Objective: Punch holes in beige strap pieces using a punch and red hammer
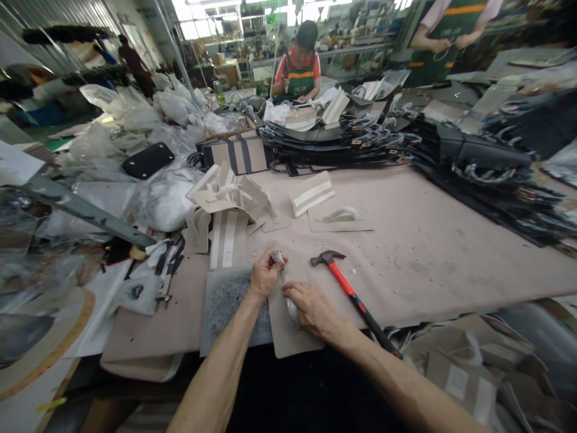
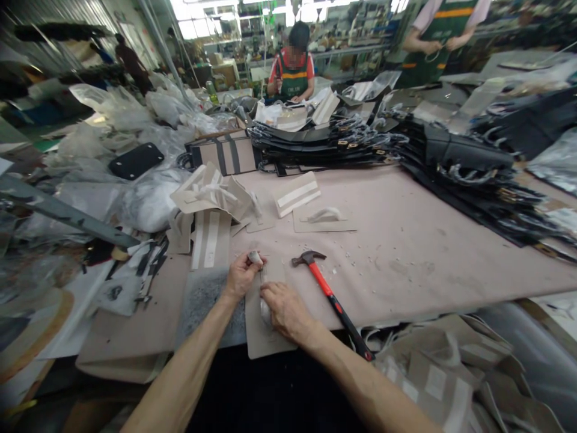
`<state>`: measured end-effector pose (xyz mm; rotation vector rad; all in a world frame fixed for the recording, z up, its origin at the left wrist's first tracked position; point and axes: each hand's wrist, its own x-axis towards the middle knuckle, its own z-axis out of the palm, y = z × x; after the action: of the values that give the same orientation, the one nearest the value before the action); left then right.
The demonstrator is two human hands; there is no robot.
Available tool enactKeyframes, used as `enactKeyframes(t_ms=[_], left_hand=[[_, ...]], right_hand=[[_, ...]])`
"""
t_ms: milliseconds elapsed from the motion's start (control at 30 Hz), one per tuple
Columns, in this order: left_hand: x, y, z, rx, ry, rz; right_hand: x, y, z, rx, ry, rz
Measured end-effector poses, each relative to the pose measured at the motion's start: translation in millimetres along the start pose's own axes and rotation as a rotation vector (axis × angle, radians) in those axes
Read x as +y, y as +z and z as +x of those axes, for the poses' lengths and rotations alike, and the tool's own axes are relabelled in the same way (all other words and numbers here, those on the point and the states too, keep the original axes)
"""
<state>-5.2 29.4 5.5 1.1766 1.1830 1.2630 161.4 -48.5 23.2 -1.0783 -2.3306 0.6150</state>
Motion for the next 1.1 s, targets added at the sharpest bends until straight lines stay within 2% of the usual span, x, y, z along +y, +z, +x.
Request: enactKeyframes(t_ms=[100,200,367,433,600,667,700,867,900,967,1033,1100], left_hand=[[-9.6,1.0,-0.5,0.019,-0.018,-0.001],[-11.0,-0.3,0.3,0.013,-0.031,-0.01],[-8.2,1.4,0.9,0.005,-0.047,-0.011],[-9.4,1.2,1.0,-0.008,-0.031,0.022],[-12.3,0.2,0.5,-0.022,0.012,0.121],[-10.3,1.2,-1.4,-0.02,0.047,0.178],[-8.7,1.8,-2.8,-0.021,0.069,0.209],[-0.8,1.9,-7.0,-0.074,0.163,0.326],[0.1,1.2,-6.5,-0.094,0.169,0.322],[1.3,-0.8,-4.5,-0.143,0.171,0.308],[1.9,-2.7,-2.3,-0.188,0.173,0.308],[1.9,-4.0,-0.9,-0.205,0.189,0.319]], right_hand=[[1.4,-6.5,-2.4,0.012,0.014,0.045],[10.2,-16.3,-10.1,0.085,0.094,0.032],[40.3,-37.1,-34.4,0.263,0.311,-0.202],[51.8,-43.8,-46.3,0.246,0.428,-0.319],[65.3,-48.6,-67.4,0.059,0.684,-0.432],[66.1,-50.2,-68.1,0.044,0.771,-0.338],[65.6,-51.8,-66.7,0.049,0.832,-0.208],[48.0,-65.9,-49.3,-0.014,1.072,0.659],[41.1,-69.2,-44.8,-0.02,1.089,0.752],[25.3,-76.4,-35.1,0.026,1.061,0.798],[9.6,-84.3,-24.4,0.139,0.886,0.598],[-3.0,-91.8,-13.7,0.238,0.638,0.266]])
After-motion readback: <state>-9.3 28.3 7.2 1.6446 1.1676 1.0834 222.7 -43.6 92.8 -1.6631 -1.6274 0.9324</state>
